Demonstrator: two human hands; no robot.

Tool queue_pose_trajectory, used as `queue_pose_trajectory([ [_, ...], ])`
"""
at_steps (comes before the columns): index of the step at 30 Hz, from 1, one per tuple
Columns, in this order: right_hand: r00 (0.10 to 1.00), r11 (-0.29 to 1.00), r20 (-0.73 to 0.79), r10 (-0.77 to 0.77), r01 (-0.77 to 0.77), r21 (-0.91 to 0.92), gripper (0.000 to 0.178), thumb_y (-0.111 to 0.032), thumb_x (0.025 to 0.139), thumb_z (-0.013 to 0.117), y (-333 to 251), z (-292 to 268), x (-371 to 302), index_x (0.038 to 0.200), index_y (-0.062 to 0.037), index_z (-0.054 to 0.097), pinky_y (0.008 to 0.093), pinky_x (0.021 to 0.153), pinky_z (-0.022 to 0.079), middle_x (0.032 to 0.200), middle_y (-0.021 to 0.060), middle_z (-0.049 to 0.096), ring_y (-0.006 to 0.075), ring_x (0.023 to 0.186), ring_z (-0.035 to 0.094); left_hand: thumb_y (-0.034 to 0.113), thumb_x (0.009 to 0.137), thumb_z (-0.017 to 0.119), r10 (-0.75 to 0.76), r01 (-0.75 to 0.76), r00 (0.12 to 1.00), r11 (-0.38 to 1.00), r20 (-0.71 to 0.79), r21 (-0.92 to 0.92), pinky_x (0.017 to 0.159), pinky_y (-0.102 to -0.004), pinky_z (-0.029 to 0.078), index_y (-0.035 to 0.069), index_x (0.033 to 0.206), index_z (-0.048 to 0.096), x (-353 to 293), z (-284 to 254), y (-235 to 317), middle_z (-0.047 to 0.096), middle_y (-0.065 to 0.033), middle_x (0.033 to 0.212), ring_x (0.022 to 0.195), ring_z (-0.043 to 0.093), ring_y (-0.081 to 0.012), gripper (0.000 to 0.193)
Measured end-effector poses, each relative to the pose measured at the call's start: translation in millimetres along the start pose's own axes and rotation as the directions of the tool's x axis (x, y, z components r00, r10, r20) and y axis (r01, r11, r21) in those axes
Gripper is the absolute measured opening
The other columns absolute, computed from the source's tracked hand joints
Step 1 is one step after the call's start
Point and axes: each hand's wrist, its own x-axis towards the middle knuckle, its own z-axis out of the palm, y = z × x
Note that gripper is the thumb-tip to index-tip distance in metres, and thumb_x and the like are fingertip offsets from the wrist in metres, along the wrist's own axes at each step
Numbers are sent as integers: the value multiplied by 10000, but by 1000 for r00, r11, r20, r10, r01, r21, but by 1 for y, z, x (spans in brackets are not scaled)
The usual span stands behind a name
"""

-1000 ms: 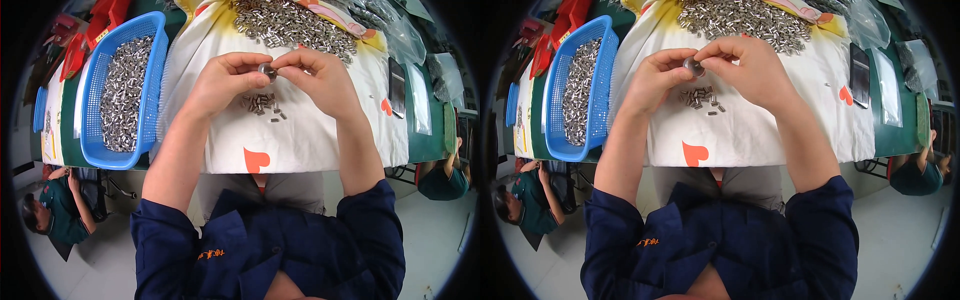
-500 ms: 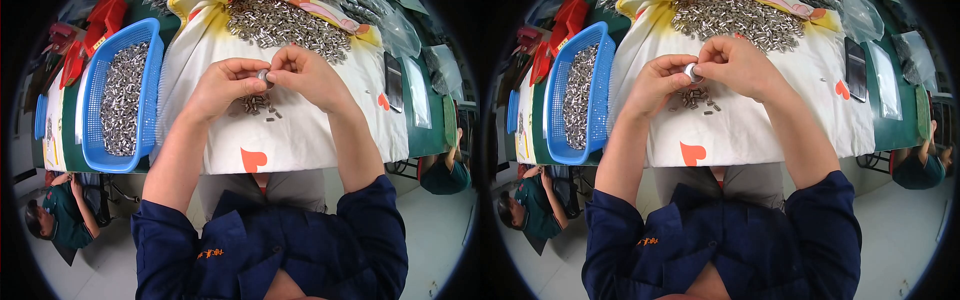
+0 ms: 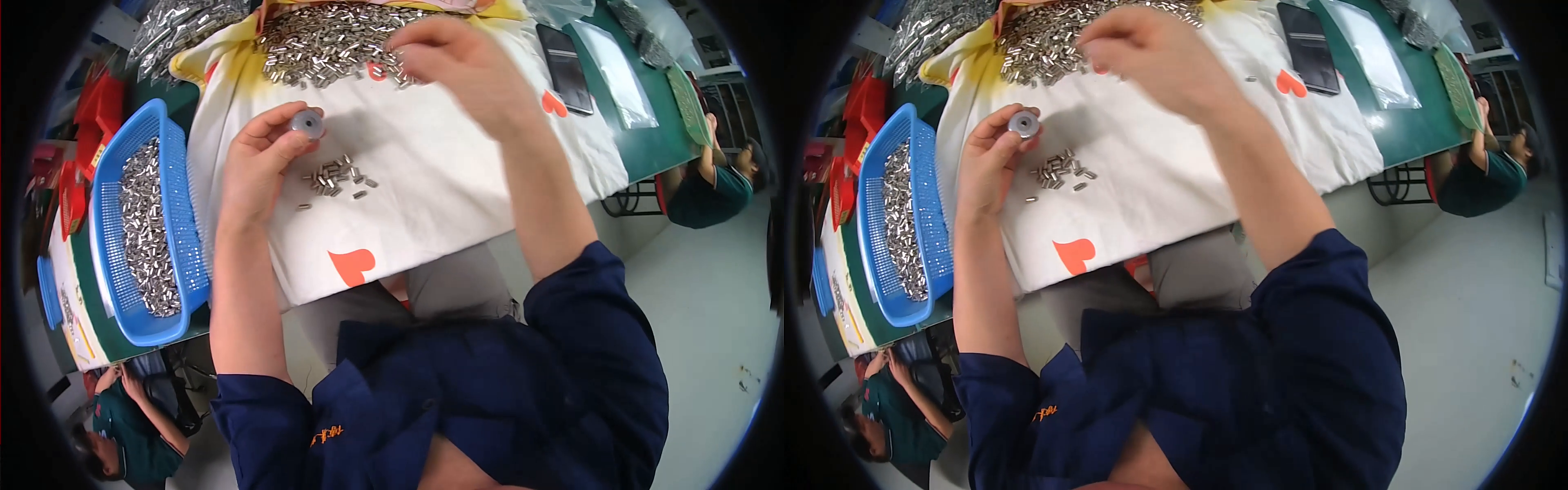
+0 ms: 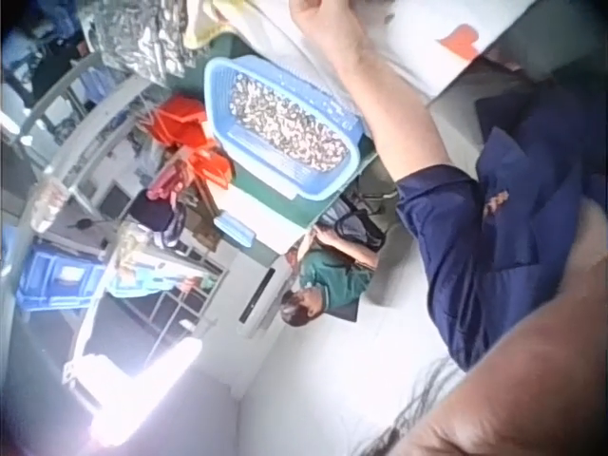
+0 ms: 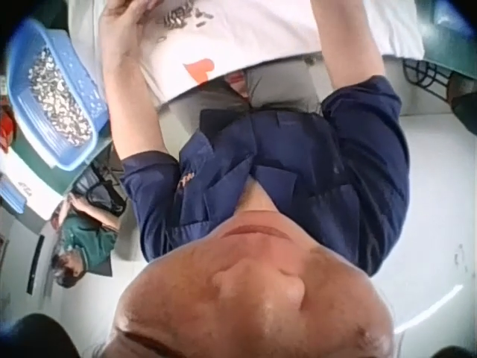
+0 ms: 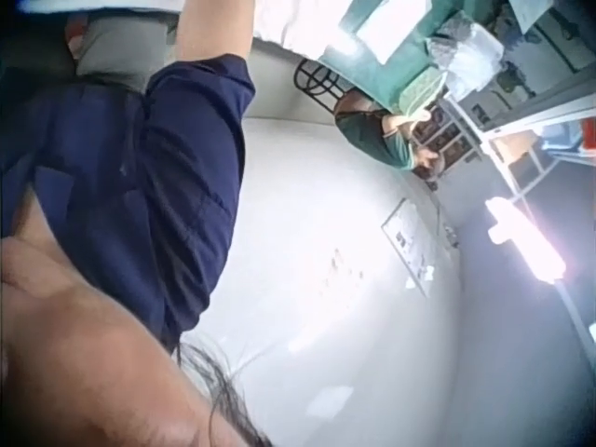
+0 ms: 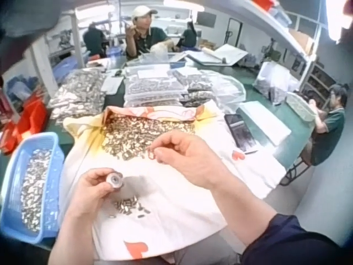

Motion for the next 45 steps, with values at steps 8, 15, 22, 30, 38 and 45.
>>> queue_pose_trajectory([
  [8, 955, 598, -296, 32, -256, -759, 156, -119, 769, 522, 37, -107, -70, 866, -29, 604, 277, 669, 438, 792, 88, 608, 194, 727, 564, 18, 788, 525, -20, 11, 998, 993, 68, 117, 783, -272, 465, 4, 1083, 499, 9, 8, -1, 558, -135, 1043, 905, 568, -209, 297],
  [15, 984, 316, -108, -143, -58, -947, 107, -91, 739, 523, 52, -107, -66, 775, -51, 616, 346, 710, 434, 779, 100, 584, 271, 776, 540, 14, 779, 533, -10, 6, 999, 997, 46, 77, 774, -274, 469, 4, 1076, 501, 8, 5, -2, 568, -130, 1027, 892, 573, -203, 299],
  [22, 981, 360, -100, -167, -34, -932, 52, -62, 685, 538, 50, -102, -66, 714, -47, 578, 343, 662, 434, 722, 107, 565, 269, 718, 534, 10, 772, 539, -24, 20, 998, 996, 50, 87, 764, -276, 470, 12, 1057, 512, 9, 1, -5, 575, -113, 1017, 888, 574, -187, 287],
  [30, 641, 99, 11, -767, 136, -986, 72, -43, 670, 574, -16, -145, 12, 740, -57, 569, 332, 615, 438, 712, 80, 570, 253, 697, 543, 6, 767, 543, -73, 72, 997, 991, 6, 112, 748, -266, 477, 21, 1045, 520, 7, 3, -3, 586, -97, 991, 865, 576, -161, 279],
  [38, 658, 106, -171, -733, -138, -985, 161, -219, 751, 583, -18, -190, 52, 873, -123, 627, 315, 743, 430, 874, 58, 603, 229, 837, 558, 33, 764, 565, -50, 47, 998, 997, 35, 67, 748, -261, 476, 27, 1047, 520, 10, 1, -8, 586, -96, 994, 875, 576, -159, 286],
  [45, 689, 584, -379, -617, 78, -808, 161, -187, 796, 566, -38, -99, 15, 899, -81, 628, 201, 615, 417, 735, 8, 612, 72, 636, 525, 16, 746, 585, -73, 74, 997, 995, -23, 71, 681, -201, 446, 20, 1032, 543, 8, 13, 3, 607, -60, 938, 764, 564, -96, 289],
])
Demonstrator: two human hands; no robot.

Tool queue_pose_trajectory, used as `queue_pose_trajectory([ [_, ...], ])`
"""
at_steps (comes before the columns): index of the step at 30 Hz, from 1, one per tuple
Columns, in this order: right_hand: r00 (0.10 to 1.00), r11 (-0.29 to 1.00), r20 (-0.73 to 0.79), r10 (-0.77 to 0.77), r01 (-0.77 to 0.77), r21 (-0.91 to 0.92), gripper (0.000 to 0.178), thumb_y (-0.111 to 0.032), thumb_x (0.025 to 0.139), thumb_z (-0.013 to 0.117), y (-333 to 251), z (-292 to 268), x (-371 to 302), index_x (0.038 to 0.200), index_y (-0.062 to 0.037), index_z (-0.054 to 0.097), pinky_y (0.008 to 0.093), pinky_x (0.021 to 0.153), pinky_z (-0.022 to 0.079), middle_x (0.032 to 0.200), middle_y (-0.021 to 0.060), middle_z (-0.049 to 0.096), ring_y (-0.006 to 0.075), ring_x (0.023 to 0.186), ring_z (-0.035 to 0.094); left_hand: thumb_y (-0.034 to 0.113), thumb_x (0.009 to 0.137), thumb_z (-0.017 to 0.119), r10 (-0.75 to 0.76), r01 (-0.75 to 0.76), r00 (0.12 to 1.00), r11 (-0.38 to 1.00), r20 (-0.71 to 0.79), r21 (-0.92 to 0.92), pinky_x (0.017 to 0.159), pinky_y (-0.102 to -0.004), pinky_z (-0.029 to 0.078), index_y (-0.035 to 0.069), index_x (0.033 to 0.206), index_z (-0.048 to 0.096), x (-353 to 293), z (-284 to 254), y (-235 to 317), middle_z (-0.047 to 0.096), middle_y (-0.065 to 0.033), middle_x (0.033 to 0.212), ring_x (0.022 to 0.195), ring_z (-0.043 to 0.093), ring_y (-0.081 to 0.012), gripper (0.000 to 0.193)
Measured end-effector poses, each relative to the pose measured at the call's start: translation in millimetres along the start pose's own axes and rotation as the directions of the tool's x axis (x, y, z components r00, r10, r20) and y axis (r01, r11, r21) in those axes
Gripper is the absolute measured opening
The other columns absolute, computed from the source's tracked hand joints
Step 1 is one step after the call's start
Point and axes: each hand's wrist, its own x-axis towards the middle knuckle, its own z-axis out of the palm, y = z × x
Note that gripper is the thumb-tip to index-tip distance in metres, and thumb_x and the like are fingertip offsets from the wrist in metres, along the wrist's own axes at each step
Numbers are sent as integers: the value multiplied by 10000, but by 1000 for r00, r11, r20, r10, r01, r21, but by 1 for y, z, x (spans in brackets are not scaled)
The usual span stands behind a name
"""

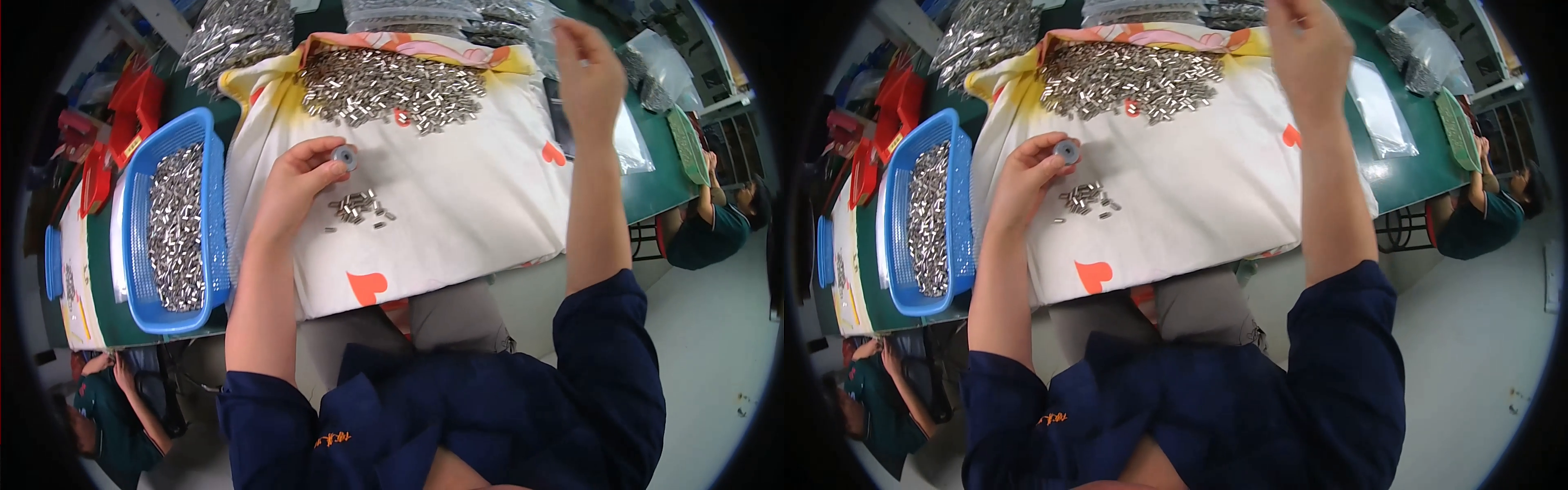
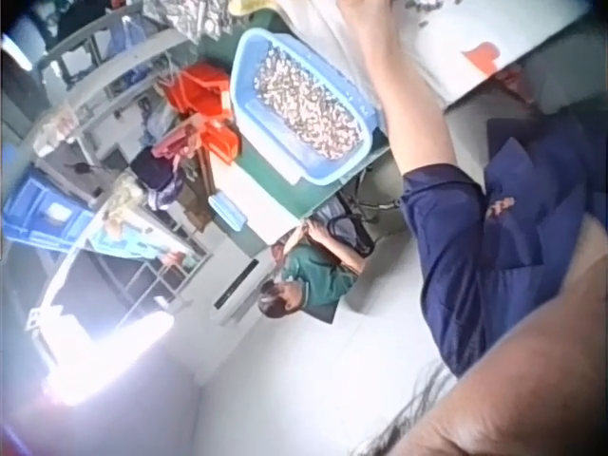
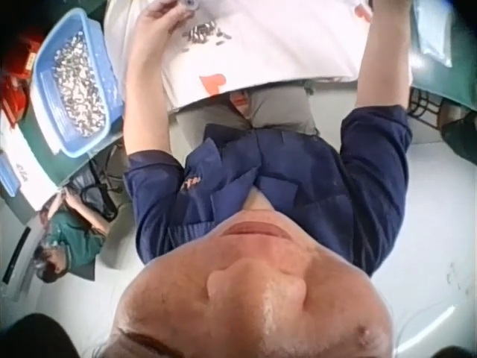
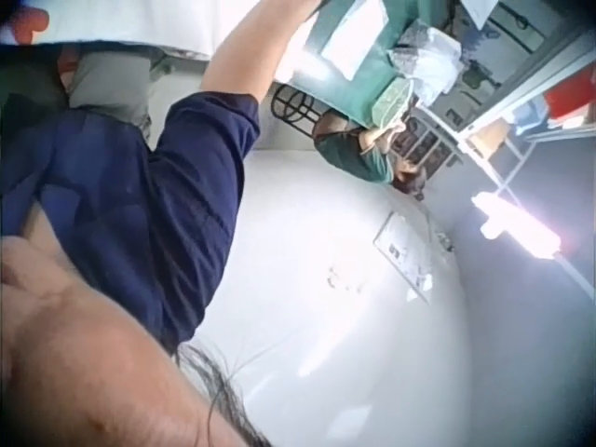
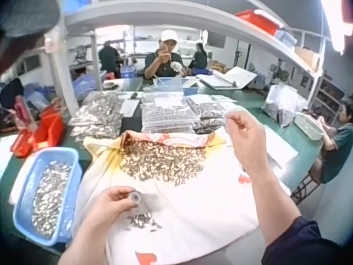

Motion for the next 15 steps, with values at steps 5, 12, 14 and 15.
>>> queue_pose_trajectory([
  [5, 786, 968, 608, 111, -224, 113, 147, -158, 728, 535, -44, 70, -65, 797, -51, 608, 355, 621, 453, 741, 115, 613, 284, 678, 579, 2, 725, 613, 42, -46, 996, 998, 77, 40, 712, -200, 449, 14, 1007, 560, -3, -2, 0, 599, -32, 901, 788, 560, -82, 287],
  [12, 802, 976, 595, -52, 167, -139, 81, -142, 713, 563, -47, 101, -98, 695, -85, 617, 370, 631, 450, 687, 122, 587, 279, 678, 569, 13, 731, 619, 50, -65, 990, 992, 136, 112, 702, -196, 457, 10, 995, 564, -6, 1, 0, 596, -29, 903, 801, 562, -77, 270],
  [14, 814, 982, 576, -73, 159, -101, 72, -137, 706, 568, -43, 104, -100, 689, -87, 617, 370, 626, 446, 686, 117, 581, 277, 673, 563, 9, 729, 620, 60, -75, 990, 991, 131, 112, 700, -194, 458, 9, 994, 564, -5, 0, 0, 595, -27, 900, 799, 562, -75, 271],
  [15, 830, 986, 550, -88, 151, -70, 62, -132, 699, 574, -42, 105, -101, 682, -88, 616, 370, 621, 443, 685, 112, 575, 275, 668, 556, 4, 727, 621, 72, -88, 988, 990, 136, 114, 697, -192, 458, 8, 993, 564, -6, 0, -1, 595, -24, 897, 797, 562, -72, 272],
])
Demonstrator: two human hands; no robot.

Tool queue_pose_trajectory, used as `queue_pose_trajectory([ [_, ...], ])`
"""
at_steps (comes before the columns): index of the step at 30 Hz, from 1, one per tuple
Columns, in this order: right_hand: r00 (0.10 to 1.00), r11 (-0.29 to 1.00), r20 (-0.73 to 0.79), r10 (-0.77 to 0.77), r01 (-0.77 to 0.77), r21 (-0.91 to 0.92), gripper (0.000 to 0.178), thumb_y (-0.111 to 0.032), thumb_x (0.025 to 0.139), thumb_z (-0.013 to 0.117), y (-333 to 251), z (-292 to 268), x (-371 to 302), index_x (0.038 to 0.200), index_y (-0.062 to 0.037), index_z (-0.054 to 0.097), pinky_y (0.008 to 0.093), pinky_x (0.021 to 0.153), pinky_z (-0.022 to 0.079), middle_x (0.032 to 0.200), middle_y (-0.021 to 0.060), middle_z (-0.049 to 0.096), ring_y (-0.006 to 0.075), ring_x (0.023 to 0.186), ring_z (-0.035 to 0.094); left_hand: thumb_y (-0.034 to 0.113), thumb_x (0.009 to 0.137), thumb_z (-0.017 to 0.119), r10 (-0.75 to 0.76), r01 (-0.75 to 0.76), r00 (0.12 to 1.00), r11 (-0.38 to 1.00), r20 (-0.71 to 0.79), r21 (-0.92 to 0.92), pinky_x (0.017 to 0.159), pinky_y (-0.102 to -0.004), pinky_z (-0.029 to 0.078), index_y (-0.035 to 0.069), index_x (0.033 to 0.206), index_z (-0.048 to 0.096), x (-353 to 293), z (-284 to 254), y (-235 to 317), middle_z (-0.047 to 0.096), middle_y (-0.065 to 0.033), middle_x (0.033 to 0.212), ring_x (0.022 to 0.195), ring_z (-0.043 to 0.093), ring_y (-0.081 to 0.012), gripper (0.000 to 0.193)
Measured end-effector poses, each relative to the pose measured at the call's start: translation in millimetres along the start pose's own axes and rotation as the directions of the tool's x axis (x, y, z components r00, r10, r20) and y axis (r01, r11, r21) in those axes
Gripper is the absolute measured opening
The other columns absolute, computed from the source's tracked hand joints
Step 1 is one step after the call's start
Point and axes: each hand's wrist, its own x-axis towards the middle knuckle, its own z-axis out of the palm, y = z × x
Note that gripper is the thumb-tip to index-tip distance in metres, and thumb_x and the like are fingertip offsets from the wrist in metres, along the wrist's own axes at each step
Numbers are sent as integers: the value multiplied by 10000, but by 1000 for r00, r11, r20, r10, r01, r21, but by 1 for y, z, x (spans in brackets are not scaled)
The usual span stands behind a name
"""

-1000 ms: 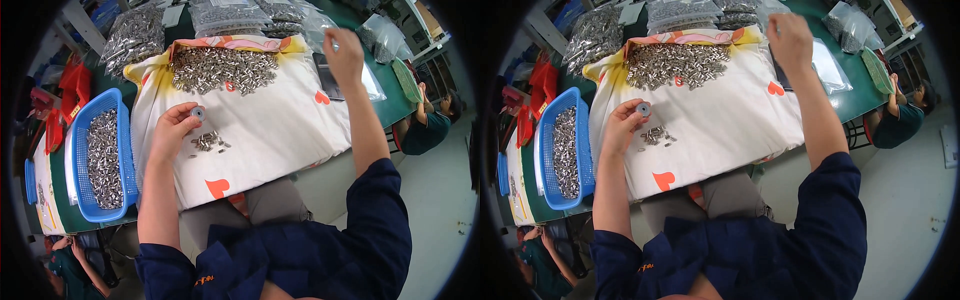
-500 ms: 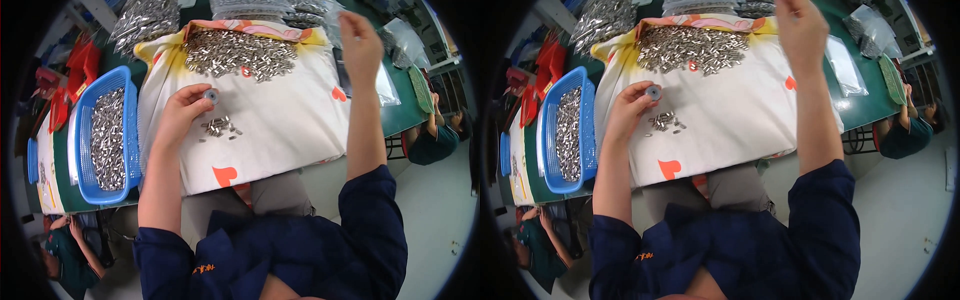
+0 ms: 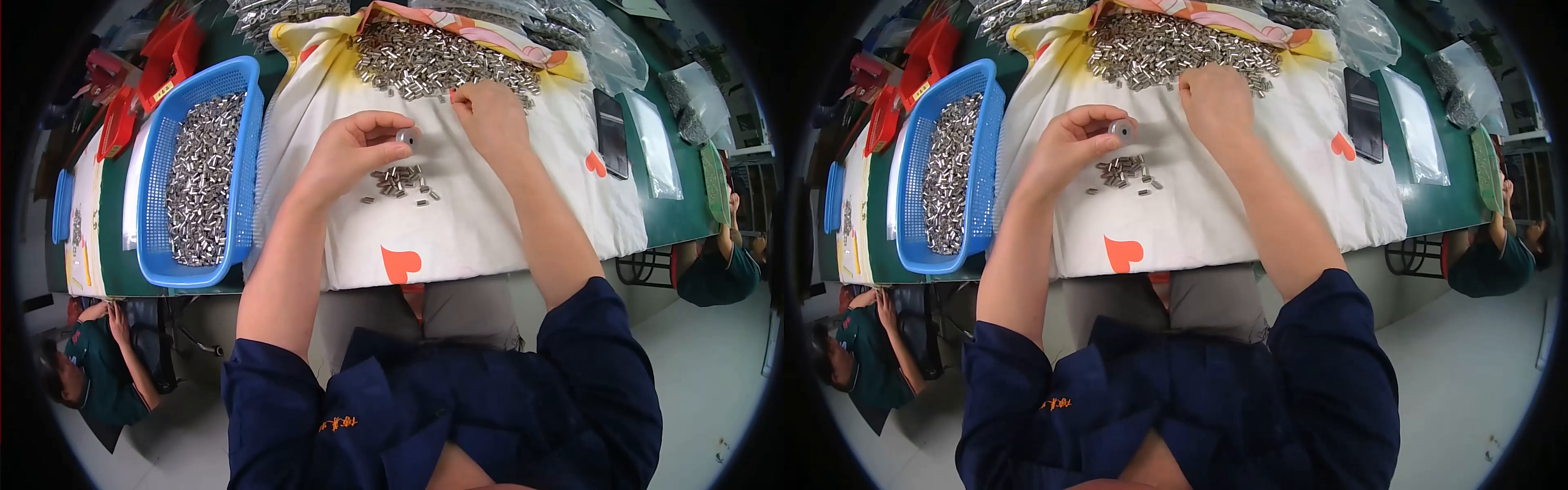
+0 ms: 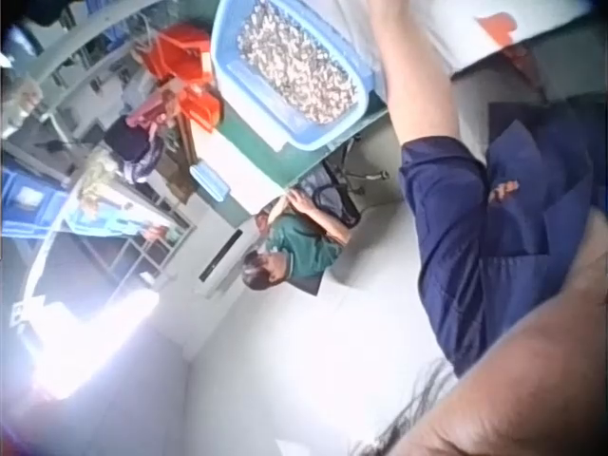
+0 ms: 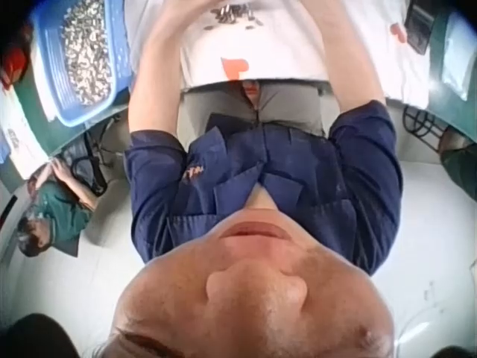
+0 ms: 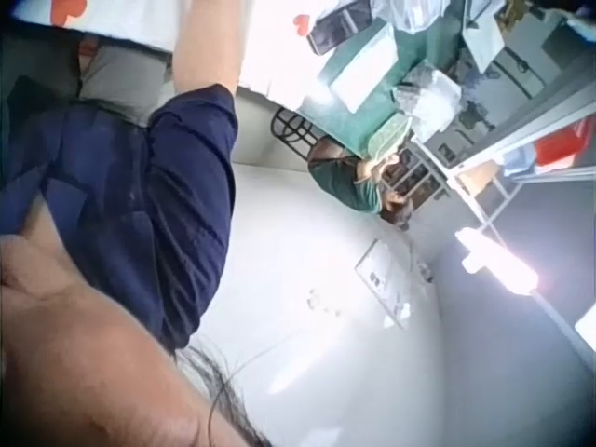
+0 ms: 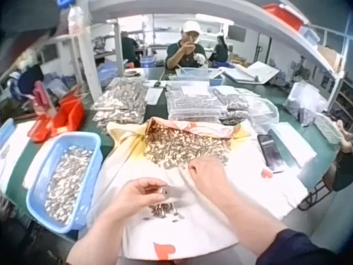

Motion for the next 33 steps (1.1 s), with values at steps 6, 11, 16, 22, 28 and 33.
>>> queue_pose_trajectory([
  [6, 998, 998, -11, -55, 55, 3, 58, -135, 690, 590, 6, 0, 3, 678, -82, 612, 374, 613, 438, 665, 109, 557, 275, 655, 543, -20, 724, 618, -120, 109, 983, 990, 138, 86, 700, -193, 462, 0, 990, 566, -6, 10, 5, 596, -19, 877, 776, 565, -68, 271],
  [11, 998, 997, -31, -52, 53, 50, 59, -129, 689, 588, 7, 1, 1, 673, -75, 608, 372, 633, 435, 679, 110, 558, 278, 690, 540, -25, 718, 619, -138, 128, 980, 989, 143, 79, 705, -193, 463, -7, 989, 563, -5, 8, 6, 596, -19, 869, 769, 565, -66, 278],
  [16, 1000, 999, -13, -28, 28, 26, 64, -126, 695, 577, 5, 5, 0, 677, -74, 609, 373, 657, 434, 706, 104, 563, 268, 732, 537, -31, 713, 619, -110, 107, 984, 994, 141, 28, 702, -194, 465, -8, 983, 565, -3, 4, 2, 599, -27, 877, 773, 565, -66, 277],
  [22, 994, 878, 103, 23, -69, 474, 104, -138, 682, 578, -21, -22, -4, 730, -47, 593, 313, 631, 432, 699, 66, 567, 191, 692, 541, -32, 707, 624, -31, 28, 998, 997, -50, -66, 716, -214, 470, -5, 1004, 549, 0, 0, 0, 598, -49, 913, 788, 572, -98, 307],
  [28, 948, 529, 316, -47, -245, 813, 116, -94, 678, 572, -37, -28, -12, 772, -25, 580, 217, 558, 422, 678, 32, 571, 83, 585, 512, -46, 701, 622, 2, -10, 998, 993, -62, -117, 727, -226, 471, -16, 1011, 540, 2, -2, -3, 593, -73, 904, 792, 575, -117, 322],
  [33, 973, 663, 207, -99, -91, 744, 90, -61, 664, 556, -39, -29, -13, 747, -31, 570, 255, 565, 434, 674, 55, 573, 156, 602, 545, -35, 700, 635, -3, -2, 999, 994, -51, -107, 725, -226, 473, -23, 1003, 543, 2, -1, -4, 593, -65, 893, 796, 574, -116, 317],
])
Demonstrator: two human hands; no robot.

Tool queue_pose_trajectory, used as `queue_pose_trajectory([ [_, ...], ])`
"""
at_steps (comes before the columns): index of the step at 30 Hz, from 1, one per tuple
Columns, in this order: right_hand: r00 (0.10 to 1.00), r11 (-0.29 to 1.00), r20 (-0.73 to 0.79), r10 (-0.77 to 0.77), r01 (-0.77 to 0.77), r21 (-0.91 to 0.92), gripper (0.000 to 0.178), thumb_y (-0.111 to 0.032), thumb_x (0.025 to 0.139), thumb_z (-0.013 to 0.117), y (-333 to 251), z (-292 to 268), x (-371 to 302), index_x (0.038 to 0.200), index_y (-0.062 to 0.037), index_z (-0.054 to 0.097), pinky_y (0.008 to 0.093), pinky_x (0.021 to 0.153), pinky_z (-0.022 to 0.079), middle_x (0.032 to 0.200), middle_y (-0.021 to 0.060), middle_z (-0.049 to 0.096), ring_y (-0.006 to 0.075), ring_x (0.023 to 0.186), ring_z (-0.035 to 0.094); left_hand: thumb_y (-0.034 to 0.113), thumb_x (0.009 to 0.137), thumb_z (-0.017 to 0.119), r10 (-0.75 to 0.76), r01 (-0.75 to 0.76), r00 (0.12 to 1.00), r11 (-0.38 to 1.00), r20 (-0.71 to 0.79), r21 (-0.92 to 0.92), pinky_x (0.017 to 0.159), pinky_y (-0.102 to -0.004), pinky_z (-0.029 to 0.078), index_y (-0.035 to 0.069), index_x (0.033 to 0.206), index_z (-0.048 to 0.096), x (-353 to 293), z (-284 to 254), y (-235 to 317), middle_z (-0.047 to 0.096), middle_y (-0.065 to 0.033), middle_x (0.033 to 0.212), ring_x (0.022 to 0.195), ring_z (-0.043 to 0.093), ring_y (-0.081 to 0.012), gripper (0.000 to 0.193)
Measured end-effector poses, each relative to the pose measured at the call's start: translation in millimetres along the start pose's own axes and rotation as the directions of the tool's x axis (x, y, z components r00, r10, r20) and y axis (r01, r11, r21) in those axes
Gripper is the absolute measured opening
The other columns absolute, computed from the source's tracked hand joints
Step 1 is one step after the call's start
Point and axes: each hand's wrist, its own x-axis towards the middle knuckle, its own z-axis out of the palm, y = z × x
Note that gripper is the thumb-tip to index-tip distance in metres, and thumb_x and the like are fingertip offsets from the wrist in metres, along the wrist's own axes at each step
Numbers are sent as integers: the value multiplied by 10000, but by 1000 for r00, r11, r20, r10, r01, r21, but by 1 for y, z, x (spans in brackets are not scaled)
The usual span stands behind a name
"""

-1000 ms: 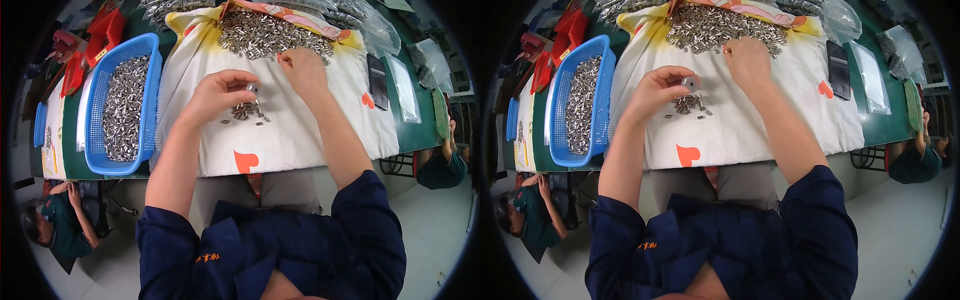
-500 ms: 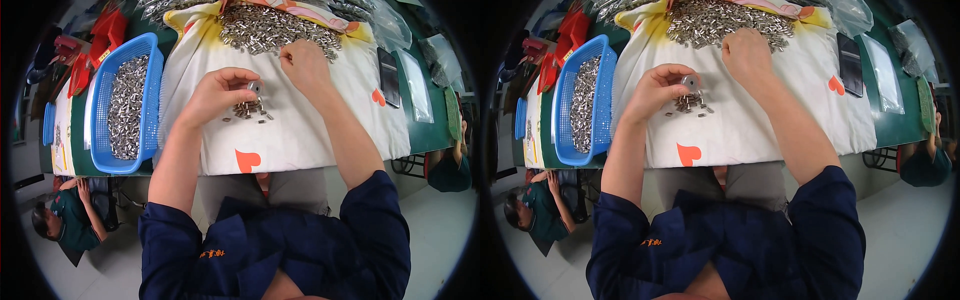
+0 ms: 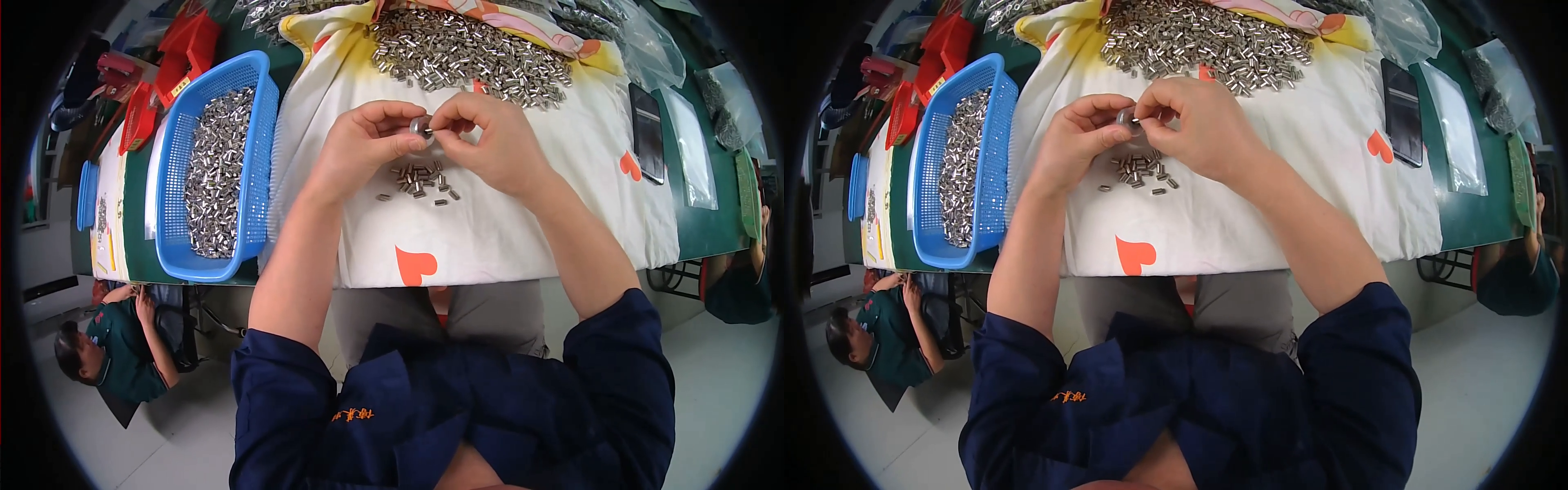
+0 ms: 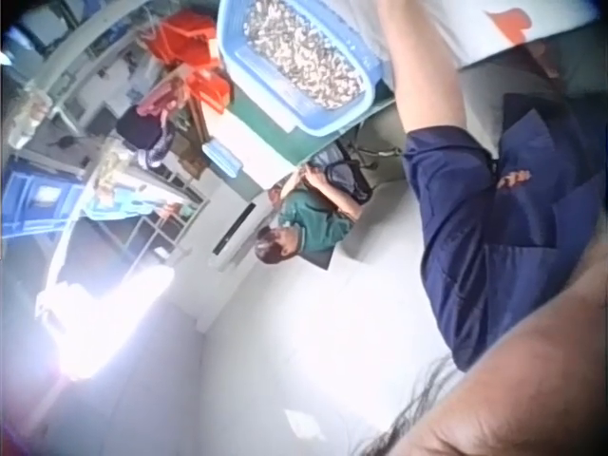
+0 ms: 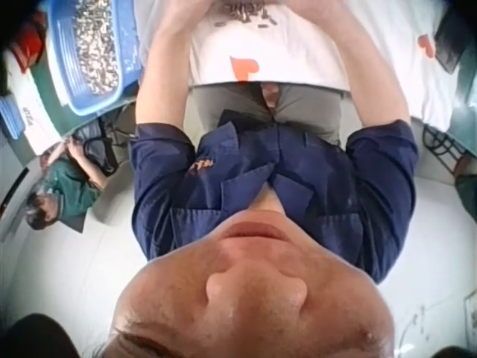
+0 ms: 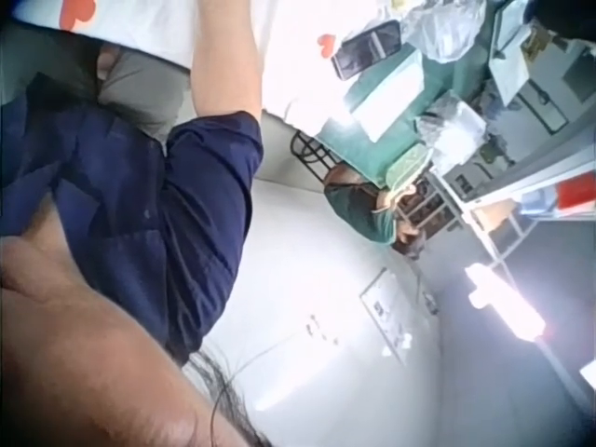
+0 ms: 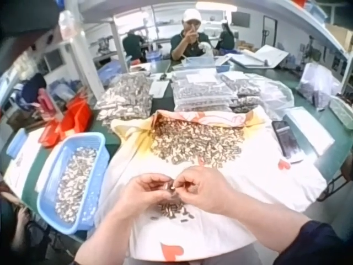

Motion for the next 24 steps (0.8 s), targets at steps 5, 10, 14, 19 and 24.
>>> queue_pose_trajectory([
  [5, 945, 927, -110, -307, 272, -258, 46, -41, 640, 561, 3, 8, -1, 683, -45, 544, 322, 573, 431, 652, 68, 553, 234, 618, 528, -27, 706, 636, 18, -17, 999, 999, -30, 42, 717, -224, 476, -25, 996, 548, 0, 2, 0, 598, -69, 881, 783, 580, -117, 303],
  [10, 927, 893, -101, -361, 312, -324, 52, -39, 626, 571, 3, 9, -2, 660, -50, 533, 339, 569, 431, 648, 69, 549, 239, 624, 528, -29, 713, 628, 0, 4, 999, 993, -35, 120, 712, -229, 481, -37, 992, 548, -1, 3, 1, 603, -86, 881, 780, 588, -127, 290],
  [14, 978, 959, -45, -204, 190, -210, 59, -60, 659, 577, 1, 4, -3, 711, -36, 565, 308, 573, 440, 669, 73, 567, 211, 633, 547, -30, 711, 627, -6, 8, 1000, 995, -22, 98, 714, -234, 483, -47, 996, 545, -3, 6, 3, 605, -94, 878, 785, 588, -134, 297],
  [19, 989, 988, 90, 117, -125, 86, 102, -99, 706, 591, -4, -6, 1, 774, -23, 588, 252, 578, 434, 683, 56, 583, 126, 622, 544, -27, 710, 627, -8, 8, 1000, 999, -15, 50, 710, -231, 481, -47, 995, 549, -3, 2, 1, 603, -92, 884, 788, 585, -131, 296],
  [24, 984, 966, 83, 157, -170, 194, 123, -114, 698, 610, 3, -5, 3, 781, -25, 590, 227, 556, 418, 657, 29, 568, 87, 576, 495, -12, 707, 636, -49, 49, 999, 999, 13, 0, 711, -226, 475, -35, 994, 555, -2, 3, 2, 603, -84, 899, 788, 581, -121, 299],
])
